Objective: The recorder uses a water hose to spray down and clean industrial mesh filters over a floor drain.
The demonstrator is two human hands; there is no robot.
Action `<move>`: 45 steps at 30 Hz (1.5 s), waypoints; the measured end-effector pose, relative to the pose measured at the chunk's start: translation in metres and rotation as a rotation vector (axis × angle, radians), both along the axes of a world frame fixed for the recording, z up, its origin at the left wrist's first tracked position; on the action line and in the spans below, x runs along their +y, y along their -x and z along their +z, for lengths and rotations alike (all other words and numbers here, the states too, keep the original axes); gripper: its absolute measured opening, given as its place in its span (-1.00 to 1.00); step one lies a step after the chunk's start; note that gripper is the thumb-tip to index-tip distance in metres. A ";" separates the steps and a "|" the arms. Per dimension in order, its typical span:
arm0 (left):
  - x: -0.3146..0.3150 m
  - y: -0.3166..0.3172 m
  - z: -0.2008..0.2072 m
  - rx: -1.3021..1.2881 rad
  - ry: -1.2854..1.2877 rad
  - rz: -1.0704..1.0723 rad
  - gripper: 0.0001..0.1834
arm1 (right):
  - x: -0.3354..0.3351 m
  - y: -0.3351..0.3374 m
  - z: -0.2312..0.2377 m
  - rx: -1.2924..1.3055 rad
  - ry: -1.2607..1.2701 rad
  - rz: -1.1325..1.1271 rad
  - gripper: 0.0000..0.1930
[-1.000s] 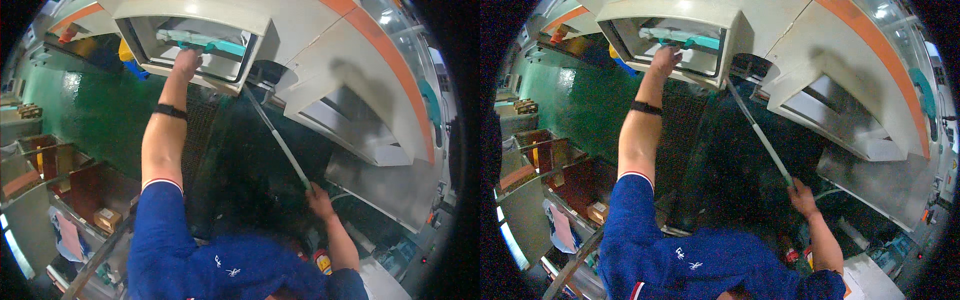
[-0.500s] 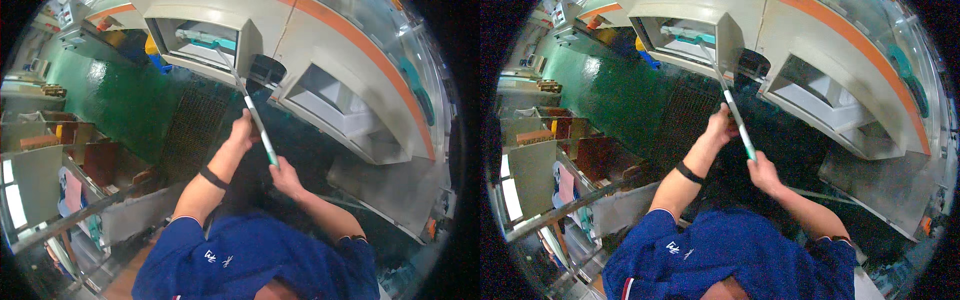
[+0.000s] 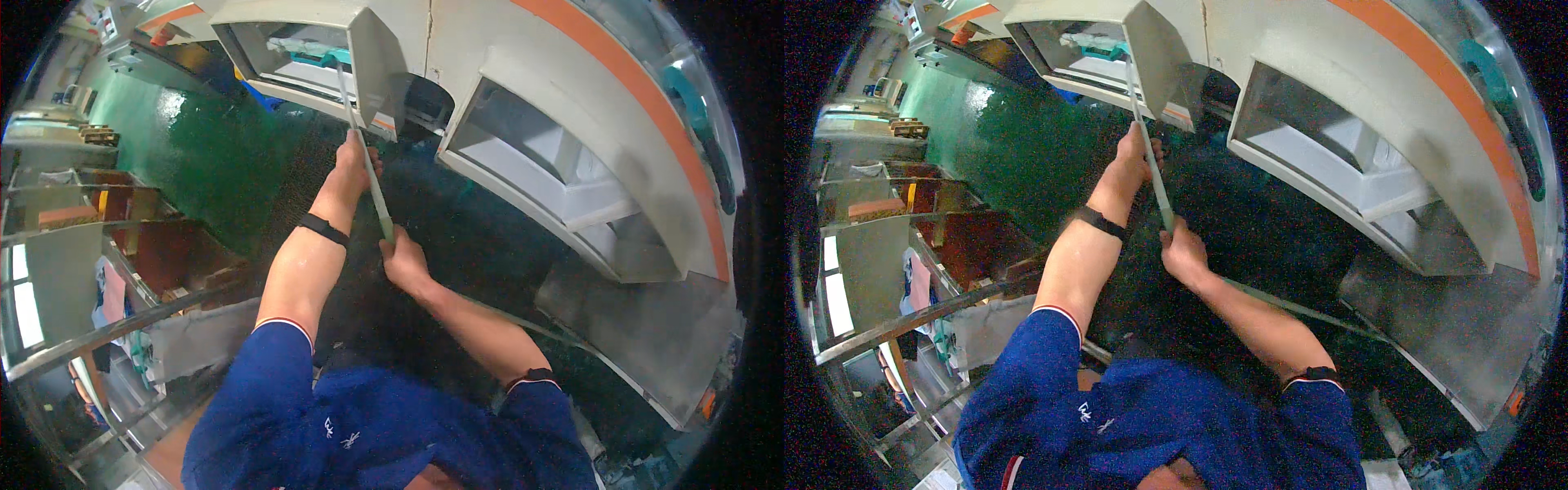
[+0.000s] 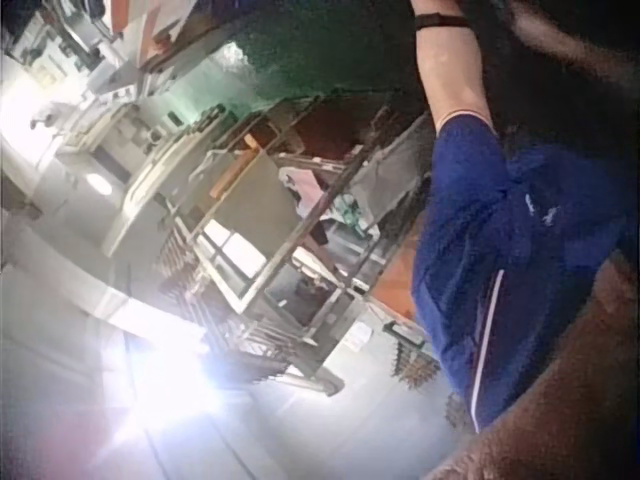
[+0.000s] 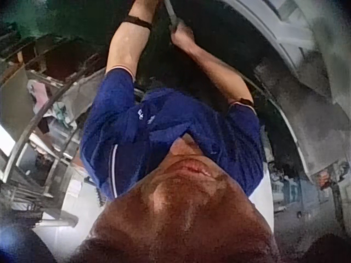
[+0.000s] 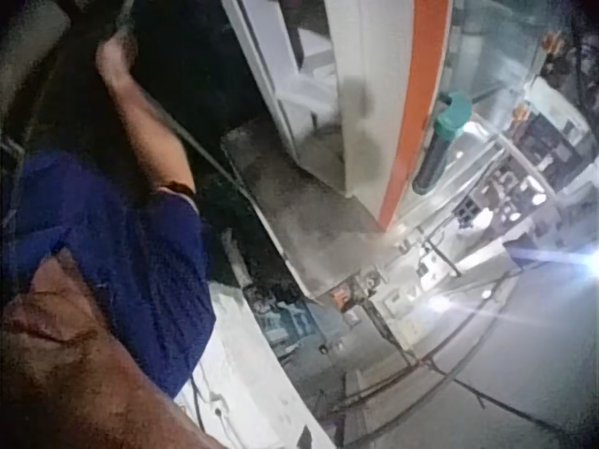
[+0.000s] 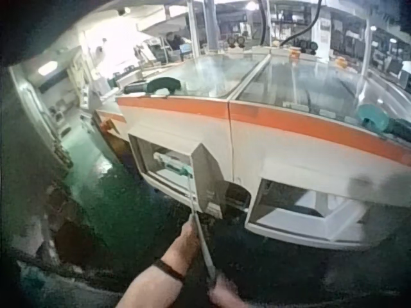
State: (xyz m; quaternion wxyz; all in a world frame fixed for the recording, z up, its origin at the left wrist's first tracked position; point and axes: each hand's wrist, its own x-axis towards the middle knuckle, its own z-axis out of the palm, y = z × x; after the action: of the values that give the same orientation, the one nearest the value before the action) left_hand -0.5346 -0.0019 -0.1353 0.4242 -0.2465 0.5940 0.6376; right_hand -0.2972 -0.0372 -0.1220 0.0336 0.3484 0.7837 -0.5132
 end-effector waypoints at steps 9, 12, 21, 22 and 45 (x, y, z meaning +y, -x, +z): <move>0.022 0.024 -0.025 0.052 0.070 -0.050 -0.29 | 0.040 0.002 -0.013 0.017 0.216 0.052 -0.48; 0.024 0.016 -0.015 0.043 0.129 -0.003 -0.27 | 0.074 -0.039 -0.016 0.062 0.141 0.247 -0.25; 0.043 -0.007 -0.014 -0.114 0.019 -0.064 -0.23 | 0.129 -0.374 -0.163 -0.641 -0.124 0.169 -0.46; 0.042 -0.005 -0.016 -0.117 0.026 -0.070 -0.23 | 0.123 -0.384 -0.160 -0.569 -0.314 0.224 -0.48; 0.014 0.052 0.008 0.007 0.263 -0.020 -0.45 | 0.096 -0.343 -0.025 -0.507 -0.382 0.307 -0.66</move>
State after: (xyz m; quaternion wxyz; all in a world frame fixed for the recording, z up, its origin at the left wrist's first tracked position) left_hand -0.5864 0.0122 -0.1268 0.3925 -0.2920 0.6763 0.5507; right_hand 0.0460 0.0590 -0.1466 0.2380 0.3426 0.8756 -0.2433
